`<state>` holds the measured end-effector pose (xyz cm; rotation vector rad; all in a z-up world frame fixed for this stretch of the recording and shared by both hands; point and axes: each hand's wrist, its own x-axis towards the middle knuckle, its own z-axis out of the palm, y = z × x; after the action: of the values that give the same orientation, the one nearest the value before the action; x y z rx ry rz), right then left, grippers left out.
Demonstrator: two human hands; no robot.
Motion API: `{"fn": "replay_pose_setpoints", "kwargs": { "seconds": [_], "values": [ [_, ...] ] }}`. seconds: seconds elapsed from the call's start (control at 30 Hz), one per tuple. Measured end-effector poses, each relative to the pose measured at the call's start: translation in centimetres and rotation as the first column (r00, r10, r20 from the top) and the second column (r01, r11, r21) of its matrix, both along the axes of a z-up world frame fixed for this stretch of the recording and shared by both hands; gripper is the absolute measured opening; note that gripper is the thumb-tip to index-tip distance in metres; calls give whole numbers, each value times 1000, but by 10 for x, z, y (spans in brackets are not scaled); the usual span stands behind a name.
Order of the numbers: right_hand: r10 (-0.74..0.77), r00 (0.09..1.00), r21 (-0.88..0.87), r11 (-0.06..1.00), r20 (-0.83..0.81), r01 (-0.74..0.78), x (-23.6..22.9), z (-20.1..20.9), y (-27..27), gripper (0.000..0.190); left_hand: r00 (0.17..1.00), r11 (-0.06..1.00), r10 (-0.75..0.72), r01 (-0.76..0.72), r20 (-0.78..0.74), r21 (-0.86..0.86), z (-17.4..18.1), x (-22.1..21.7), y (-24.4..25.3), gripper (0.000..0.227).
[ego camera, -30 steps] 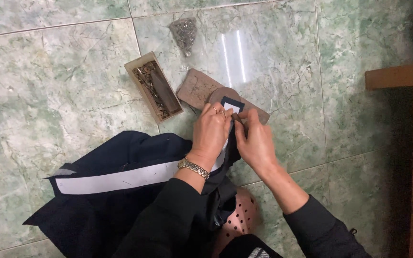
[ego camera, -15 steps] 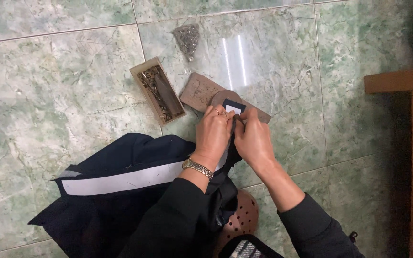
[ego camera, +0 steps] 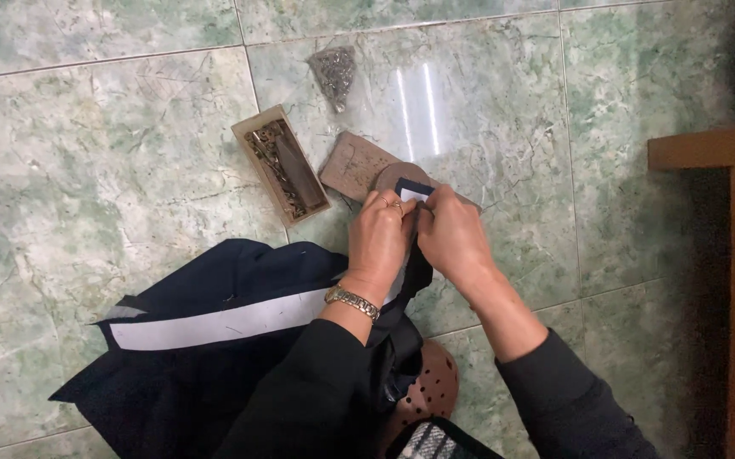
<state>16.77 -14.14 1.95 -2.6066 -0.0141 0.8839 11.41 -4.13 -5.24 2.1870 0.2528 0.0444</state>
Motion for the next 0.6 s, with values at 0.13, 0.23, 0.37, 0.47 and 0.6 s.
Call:
{"fn": "replay_pose_setpoints", "kwargs": {
  "seconds": [0.13,0.23,0.37,0.47,0.6],
  "values": [
    [93,996,-63,994,-1,-93,13,-18,-6,27,1000,1000,13,-13,20,-8,-5,-1,0,10],
    [134,989,-136,981,-60,-141,23,-22,-5,25,1000,1000,22,-21,20,-17,-5,0,0,11],
    [165,979,-222,957,-123,-189,28,-16,5,31,999,999,21,-19,38,-50,-5,-3,0,14],
    [192,969,-260,938,-155,-227,28,1,22,35,999,991,44,-43,1,-124,-6,-2,-2,13],
    [182,968,-211,953,-171,-217,29,15,19,39,997,993,64,-69,-51,-95,4,1,-2,13]
  ]
}}
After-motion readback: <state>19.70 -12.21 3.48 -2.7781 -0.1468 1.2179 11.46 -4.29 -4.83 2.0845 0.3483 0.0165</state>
